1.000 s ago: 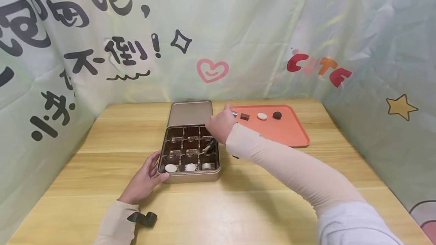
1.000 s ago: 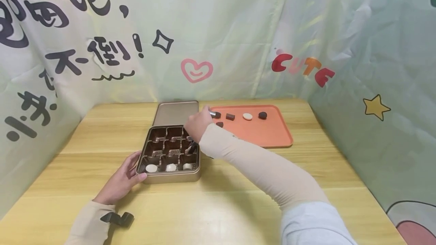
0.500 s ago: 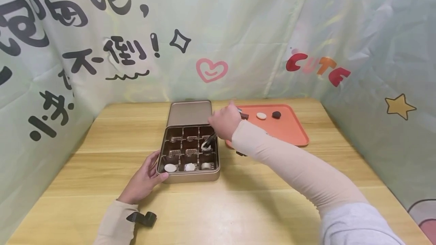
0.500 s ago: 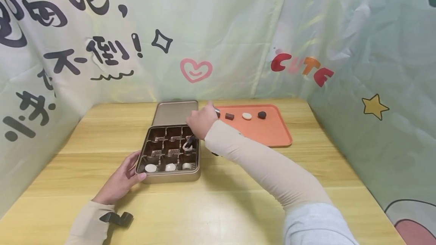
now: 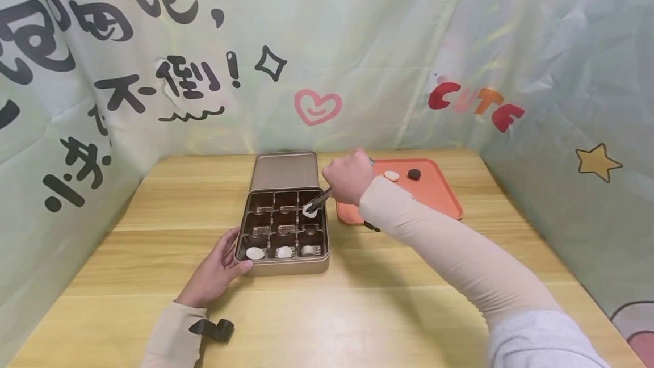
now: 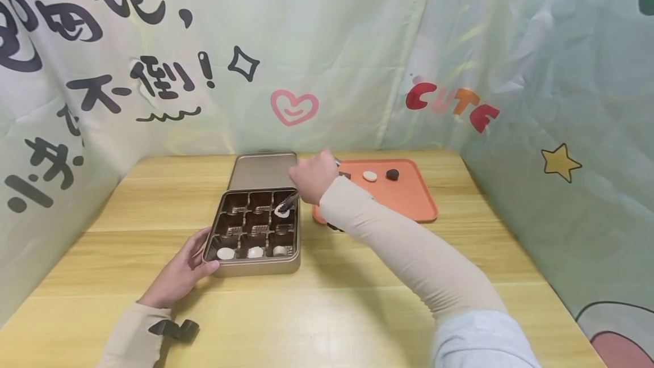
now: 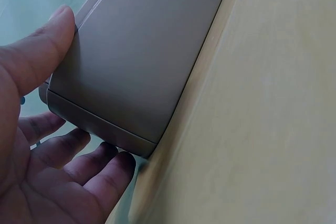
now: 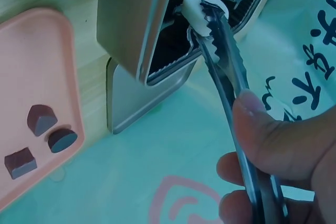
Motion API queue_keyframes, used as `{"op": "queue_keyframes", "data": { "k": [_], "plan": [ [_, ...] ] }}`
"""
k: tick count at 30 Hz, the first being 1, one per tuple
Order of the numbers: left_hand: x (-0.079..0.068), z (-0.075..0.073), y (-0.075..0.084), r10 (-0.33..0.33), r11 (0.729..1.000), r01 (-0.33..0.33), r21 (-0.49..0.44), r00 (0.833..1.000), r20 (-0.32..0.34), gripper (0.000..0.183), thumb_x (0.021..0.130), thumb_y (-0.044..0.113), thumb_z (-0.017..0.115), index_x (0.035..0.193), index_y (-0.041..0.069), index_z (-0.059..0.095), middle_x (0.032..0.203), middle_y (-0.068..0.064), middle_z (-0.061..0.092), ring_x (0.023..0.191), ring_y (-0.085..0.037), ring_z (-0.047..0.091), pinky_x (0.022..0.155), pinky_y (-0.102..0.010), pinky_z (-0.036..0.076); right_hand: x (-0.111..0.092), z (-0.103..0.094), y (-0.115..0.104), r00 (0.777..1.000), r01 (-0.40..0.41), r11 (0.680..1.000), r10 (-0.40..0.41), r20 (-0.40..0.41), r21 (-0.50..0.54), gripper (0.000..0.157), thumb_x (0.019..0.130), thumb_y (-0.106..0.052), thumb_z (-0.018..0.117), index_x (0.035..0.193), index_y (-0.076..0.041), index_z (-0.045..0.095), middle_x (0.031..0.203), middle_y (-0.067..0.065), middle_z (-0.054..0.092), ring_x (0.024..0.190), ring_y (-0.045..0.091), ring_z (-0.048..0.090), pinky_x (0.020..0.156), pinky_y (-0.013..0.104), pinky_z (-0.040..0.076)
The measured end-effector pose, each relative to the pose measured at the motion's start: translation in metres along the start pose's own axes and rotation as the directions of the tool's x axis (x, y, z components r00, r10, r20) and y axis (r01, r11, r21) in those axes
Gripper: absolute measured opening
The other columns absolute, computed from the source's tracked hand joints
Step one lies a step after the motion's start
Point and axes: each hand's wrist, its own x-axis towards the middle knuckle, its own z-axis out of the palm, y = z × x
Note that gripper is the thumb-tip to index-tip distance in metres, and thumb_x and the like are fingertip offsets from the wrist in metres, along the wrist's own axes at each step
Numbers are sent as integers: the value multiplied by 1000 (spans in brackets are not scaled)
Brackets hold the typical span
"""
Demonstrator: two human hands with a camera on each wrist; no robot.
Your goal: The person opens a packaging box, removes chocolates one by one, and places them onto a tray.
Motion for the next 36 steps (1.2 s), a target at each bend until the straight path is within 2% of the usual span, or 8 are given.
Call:
{"op": "queue_keyframes", "data": {
  "k": [9, 17, 22, 28, 36],
  "plan": [
    [0, -1, 0, 8, 1000, -8, 10, 1000, 2, 86, 90, 14, 70, 152, 1, 13, 157, -27, 13, 140, -42, 23, 108, -35, 30, -3, 7, 15, 999, -49, 997, 50, -19, 55, 24, 80, -47, 75, 76, -24, 69, 59, -5, 56, 52, 17, 52, 58, 40, 46],
    [0, -1, 0, 11, 1000, -11, -4, 1000, 6, 86, 90, 14, 70, 152, 1, 13, 157, -27, 13, 140, -42, 23, 108, -32, 30, -5, 12, 29, 994, -103, 989, 104, -9, 103, 21, 79, -44, 74, 75, -24, 68, 60, -6, 56, 51, 18, 53, 55, 39, 46],
    [0, 0, -1, 4, 1000, -4, -7, 1000, 5, 86, 89, 14, 70, 153, 2, 13, 157, -26, 12, 140, -42, 22, 108, -30, 29, -7, 16, 38, 990, -141, 979, 137, 35, 147, 24, 76, -45, 73, 73, -23, 65, 59, -5, 55, 52, 20, 53, 57, 39, 45],
    [-1, -1, 1, -3, 1000, 3, -6, 1000, 4, 86, 89, 14, 70, 153, 2, 13, 157, -25, 12, 140, -42, 22, 108, -33, 30, -9, 24, 46, 983, -181, 966, 173, 60, 186, 29, 83, -50, 73, 82, -21, 69, 61, -4, 57, 55, 21, 55, 65, 43, 49],
    [-2, -1, 3, -7, 1000, 7, 6, 1000, 7, 86, 90, 15, 70, 153, 3, 13, 157, -26, 12, 140, -42, 22, 109, -35, 29, -11, 35, 60, 973, -228, 948, 216, 77, 221, 28, 85, -47, 72, 85, -19, 70, 61, -3, 57, 55, 21, 56, 62, 45, 50]
  ]
}}
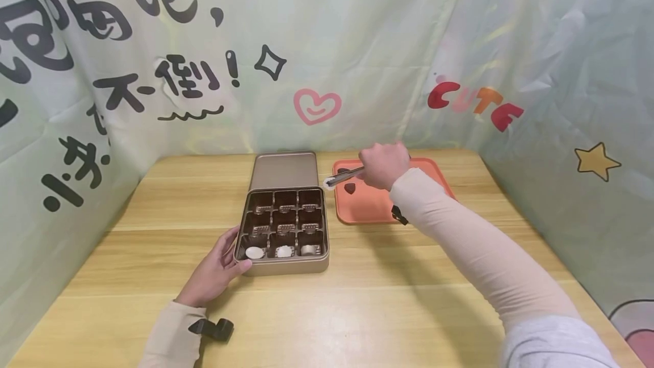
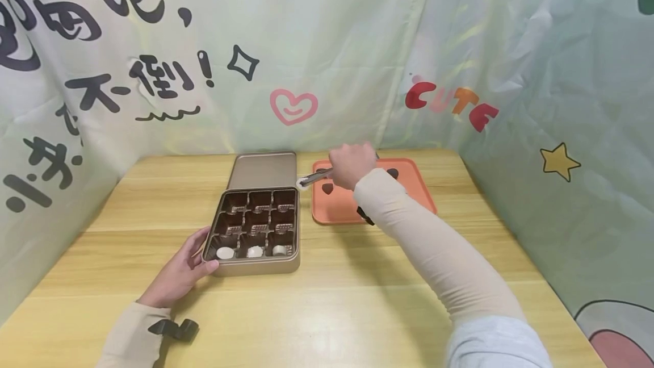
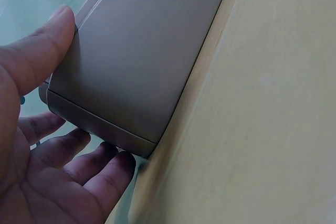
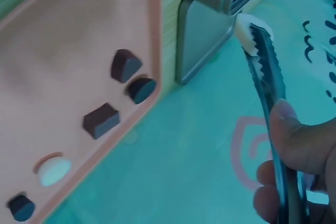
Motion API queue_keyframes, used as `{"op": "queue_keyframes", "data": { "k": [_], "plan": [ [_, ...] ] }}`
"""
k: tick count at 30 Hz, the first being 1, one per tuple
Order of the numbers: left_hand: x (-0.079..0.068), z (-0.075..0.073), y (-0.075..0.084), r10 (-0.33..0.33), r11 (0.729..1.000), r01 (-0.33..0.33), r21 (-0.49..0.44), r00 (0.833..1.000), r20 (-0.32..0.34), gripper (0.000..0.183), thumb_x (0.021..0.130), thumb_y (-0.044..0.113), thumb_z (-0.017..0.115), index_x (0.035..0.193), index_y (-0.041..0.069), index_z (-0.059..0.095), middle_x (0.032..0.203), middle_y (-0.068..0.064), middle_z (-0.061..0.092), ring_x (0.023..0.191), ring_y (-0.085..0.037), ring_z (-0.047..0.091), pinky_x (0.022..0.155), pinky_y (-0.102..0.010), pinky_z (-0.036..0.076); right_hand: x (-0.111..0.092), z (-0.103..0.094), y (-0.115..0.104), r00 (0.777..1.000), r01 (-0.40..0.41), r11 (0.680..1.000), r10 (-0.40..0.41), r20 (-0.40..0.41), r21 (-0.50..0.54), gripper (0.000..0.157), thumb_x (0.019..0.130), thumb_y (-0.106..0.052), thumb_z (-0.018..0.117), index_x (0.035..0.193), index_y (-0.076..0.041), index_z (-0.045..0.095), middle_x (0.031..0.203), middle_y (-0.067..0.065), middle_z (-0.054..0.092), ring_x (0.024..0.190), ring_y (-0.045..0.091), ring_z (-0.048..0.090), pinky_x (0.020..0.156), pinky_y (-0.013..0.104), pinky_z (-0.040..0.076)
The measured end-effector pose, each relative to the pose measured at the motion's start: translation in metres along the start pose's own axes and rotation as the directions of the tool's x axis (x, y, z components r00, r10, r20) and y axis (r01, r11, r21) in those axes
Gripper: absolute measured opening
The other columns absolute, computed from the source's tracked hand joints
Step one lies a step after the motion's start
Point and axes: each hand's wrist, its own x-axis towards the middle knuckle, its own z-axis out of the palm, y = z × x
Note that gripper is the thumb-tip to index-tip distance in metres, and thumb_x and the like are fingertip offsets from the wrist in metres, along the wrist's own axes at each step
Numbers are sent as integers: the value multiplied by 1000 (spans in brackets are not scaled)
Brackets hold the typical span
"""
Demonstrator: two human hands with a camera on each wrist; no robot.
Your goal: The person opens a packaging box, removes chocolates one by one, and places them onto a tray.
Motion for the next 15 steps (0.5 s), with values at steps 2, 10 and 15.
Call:
{"op": "queue_keyframes", "data": {
  "k": [2, 10, 15],
  "plan": [
    [0, 0, 0, 3, 1000, -3, -6, 1000, 2, 86, 90, 15, 69, 153, 3, 13, 157, -26, 12, 140, -42, 21, 108, -35, 30, 1, 4, 5, 1000, -10, 1000, 10, 0, 12, 28, 84, -48, 72, 85, -19, 70, 62, -3, 57, 56, 20, 56, 63, 45, 49],
    [1, 0, -1, 0, 1000, 0, -18, 1000, 4, 86, 90, 13, 69, 153, 3, 13, 157, -25, 11, 141, -42, 21, 108, -33, 30, 5, 21, 25, 995, -75, 996, 71, 73, 48, 26, 87, -45, 70, 88, -19, 69, 66, -2, 59, 61, 20, 57, 67, 44, 48],
    [1, 0, -2, 2, 1000, -2, -21, 1000, 3, 86, 90, 14, 69, 153, 3, 13, 157, -25, 11, 140, -42, 21, 108, -34, 29, 5, 31, 37, 991, -103, 993, 97, 94, 56, 25, 88, -43, 70, 92, -18, 70, 68, -2, 61, 62, 21, 58, 70, 48, 50]
  ]
}}
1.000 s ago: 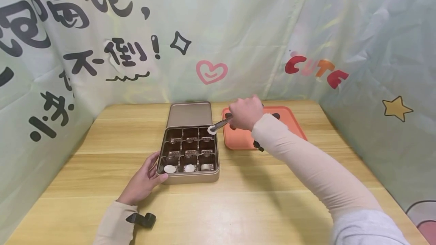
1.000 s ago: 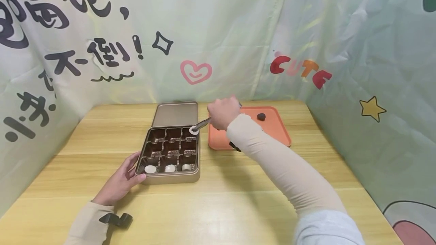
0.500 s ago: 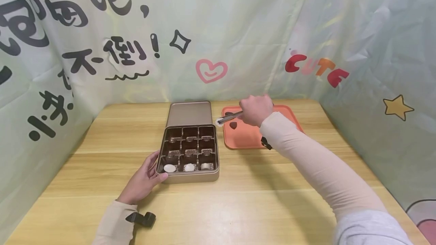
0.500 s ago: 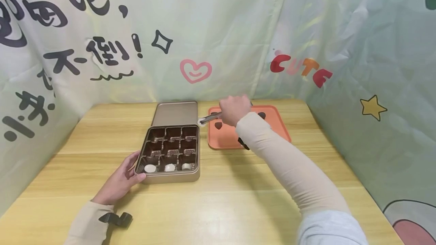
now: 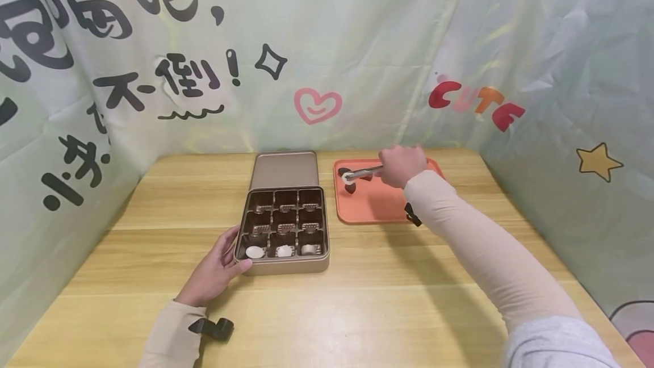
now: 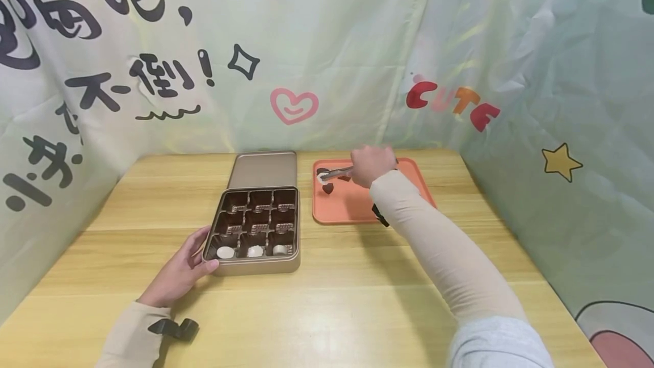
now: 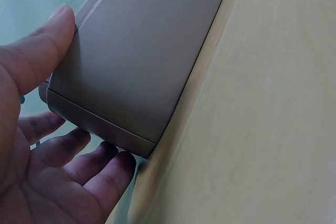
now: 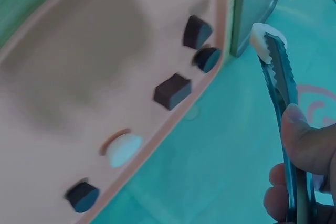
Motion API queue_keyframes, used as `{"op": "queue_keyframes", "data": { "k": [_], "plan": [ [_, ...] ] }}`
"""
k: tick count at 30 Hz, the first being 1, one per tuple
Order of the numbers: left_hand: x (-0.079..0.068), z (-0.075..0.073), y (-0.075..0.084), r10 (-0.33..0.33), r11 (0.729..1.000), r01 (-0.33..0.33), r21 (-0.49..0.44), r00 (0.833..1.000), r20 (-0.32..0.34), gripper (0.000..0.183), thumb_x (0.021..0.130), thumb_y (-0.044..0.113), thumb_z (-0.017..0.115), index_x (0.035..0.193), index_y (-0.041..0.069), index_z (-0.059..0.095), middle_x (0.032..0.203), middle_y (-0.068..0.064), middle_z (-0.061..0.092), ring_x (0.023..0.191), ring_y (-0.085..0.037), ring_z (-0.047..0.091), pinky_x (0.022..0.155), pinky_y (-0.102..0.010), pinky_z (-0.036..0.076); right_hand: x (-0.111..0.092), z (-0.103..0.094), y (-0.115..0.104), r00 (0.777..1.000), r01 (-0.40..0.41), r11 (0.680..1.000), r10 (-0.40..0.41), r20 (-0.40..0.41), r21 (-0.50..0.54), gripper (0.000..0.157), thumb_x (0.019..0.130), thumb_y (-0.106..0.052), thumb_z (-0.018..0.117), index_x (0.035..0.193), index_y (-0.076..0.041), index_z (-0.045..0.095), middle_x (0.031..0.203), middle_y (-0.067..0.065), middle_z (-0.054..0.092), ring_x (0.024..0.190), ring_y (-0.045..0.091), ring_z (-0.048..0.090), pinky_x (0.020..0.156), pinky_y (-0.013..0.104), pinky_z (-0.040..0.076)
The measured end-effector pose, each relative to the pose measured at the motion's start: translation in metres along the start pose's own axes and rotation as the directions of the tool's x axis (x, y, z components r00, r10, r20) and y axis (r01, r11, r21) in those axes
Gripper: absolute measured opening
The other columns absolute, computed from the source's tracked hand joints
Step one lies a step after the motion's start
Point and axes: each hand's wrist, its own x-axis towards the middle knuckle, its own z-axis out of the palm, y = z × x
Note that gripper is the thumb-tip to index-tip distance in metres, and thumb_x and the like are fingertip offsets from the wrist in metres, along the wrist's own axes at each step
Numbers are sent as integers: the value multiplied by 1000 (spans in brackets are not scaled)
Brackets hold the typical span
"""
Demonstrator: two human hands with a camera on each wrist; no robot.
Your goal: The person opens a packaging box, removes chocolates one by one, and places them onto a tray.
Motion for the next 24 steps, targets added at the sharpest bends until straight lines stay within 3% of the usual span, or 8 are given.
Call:
{"op": "queue_keyframes", "data": {
  "k": [13, 24],
  "plan": [
    [-2, 1, -1, 15, 999, -15, 29, 1000, 1, 86, 90, 15, 70, 154, 4, 13, 157, -26, 12, 140, -42, 22, 109, -35, 28, -2, 22, 24, 1000, -20, 1000, 20, -14, 11, 30, 87, -43, 70, 94, -13, 71, 70, 2, 62, 62, 23, 60, 52, 47, 53],
    [0, 0, 1, 4, 999, -4, 37, 1000, -4, 86, 90, 17, 70, 153, 3, 14, 157, -25, 11, 141, -42, 21, 110, -34, 27, -1, 34, 38, 998, -50, 998, 49, 31, 36, 32, 88, -43, 68, 92, -11, 70, 68, 4, 61, 63, 27, 59, 62, 56, 51]
  ]
}}
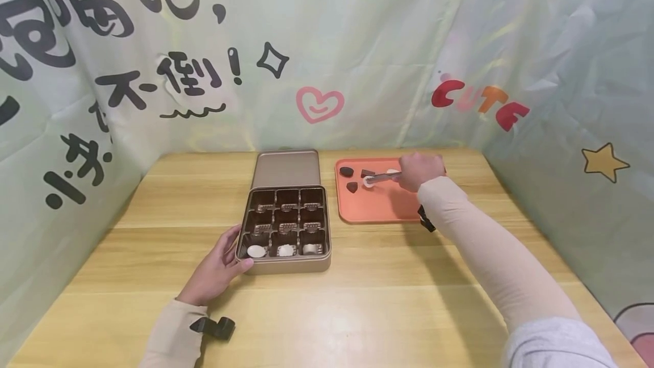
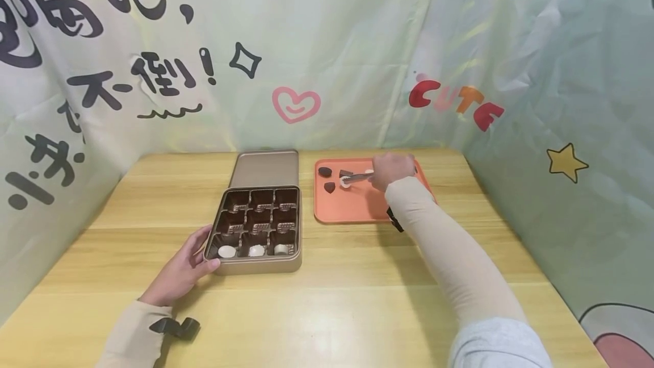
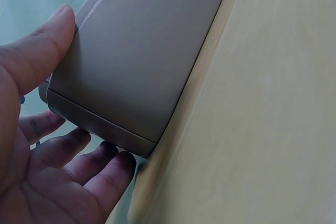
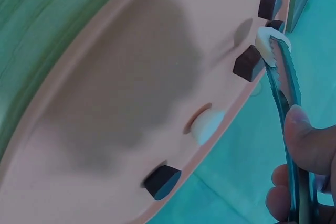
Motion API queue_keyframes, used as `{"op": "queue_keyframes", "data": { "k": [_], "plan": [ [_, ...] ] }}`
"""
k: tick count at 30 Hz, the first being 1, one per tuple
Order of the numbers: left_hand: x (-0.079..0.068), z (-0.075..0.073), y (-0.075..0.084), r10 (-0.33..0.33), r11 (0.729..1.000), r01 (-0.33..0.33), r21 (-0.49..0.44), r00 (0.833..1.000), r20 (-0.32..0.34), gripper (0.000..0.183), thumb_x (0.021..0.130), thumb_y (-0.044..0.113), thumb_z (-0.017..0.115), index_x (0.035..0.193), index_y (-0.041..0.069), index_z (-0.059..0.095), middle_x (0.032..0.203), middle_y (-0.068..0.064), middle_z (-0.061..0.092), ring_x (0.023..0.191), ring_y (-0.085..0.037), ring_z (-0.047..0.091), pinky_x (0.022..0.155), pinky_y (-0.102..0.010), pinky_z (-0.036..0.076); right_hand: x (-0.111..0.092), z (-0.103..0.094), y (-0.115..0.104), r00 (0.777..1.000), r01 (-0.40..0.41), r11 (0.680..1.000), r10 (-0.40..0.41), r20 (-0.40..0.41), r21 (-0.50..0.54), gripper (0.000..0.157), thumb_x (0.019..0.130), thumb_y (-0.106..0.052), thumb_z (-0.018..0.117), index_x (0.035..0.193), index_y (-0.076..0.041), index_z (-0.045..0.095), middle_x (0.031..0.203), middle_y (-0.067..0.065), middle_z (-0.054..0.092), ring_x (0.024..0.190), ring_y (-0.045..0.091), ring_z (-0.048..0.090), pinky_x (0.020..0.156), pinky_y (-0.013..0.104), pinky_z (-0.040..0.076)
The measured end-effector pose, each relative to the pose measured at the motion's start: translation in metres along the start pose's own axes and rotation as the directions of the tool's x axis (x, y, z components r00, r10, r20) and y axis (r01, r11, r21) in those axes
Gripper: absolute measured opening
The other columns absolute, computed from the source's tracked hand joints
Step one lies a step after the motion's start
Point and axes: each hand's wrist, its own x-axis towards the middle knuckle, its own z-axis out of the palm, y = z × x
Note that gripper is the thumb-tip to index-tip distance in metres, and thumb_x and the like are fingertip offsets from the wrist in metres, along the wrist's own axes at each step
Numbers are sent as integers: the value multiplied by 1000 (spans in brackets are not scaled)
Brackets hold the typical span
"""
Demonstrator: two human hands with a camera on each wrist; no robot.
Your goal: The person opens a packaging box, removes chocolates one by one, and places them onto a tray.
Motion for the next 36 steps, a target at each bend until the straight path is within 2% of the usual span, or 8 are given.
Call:
{"op": "queue_keyframes", "data": {
  "k": [13, 29, 36],
  "plan": [
    [1, 0, -2, 1, 1000, -2, -14, 1000, -1, 85, 90, 16, 70, 153, 3, 14, 158, -25, 11, 141, -41, 21, 110, -32, 27, 0, 7, 5, 1000, -13, 1000, 13, -2, 6, 31, 88, -42, 69, 92, -11, 69, 69, 5, 61, 63, 27, 57, 62, 54, 48],
    [0, 1, -3, 0, 1000, 0, -21, 1000, -5, 84, 90, 16, 70, 153, 4, 15, 158, -25, 12, 141, -41, 22, 109, -33, 28, -2, 8, 6, 999, -29, 999, 28, 28, 17, 33, 87, -41, 69, 96, -10, 69, 76, 7, 64, 66, 30, 59, 69, 60, 48],
    [0, 1, -2, 0, 1000, 0, -10, 1000, -8, 85, 90, 16, 70, 153, 4, 15, 158, -25, 12, 140, -42, 22, 110, -34, 28, 0, 7, 8, 999, -39, 999, 38, 33, 35, 34, 87, -43, 70, 93, -10, 70, 72, 6, 63, 66, 29, 60, 72, 63, 47]
  ]
}}
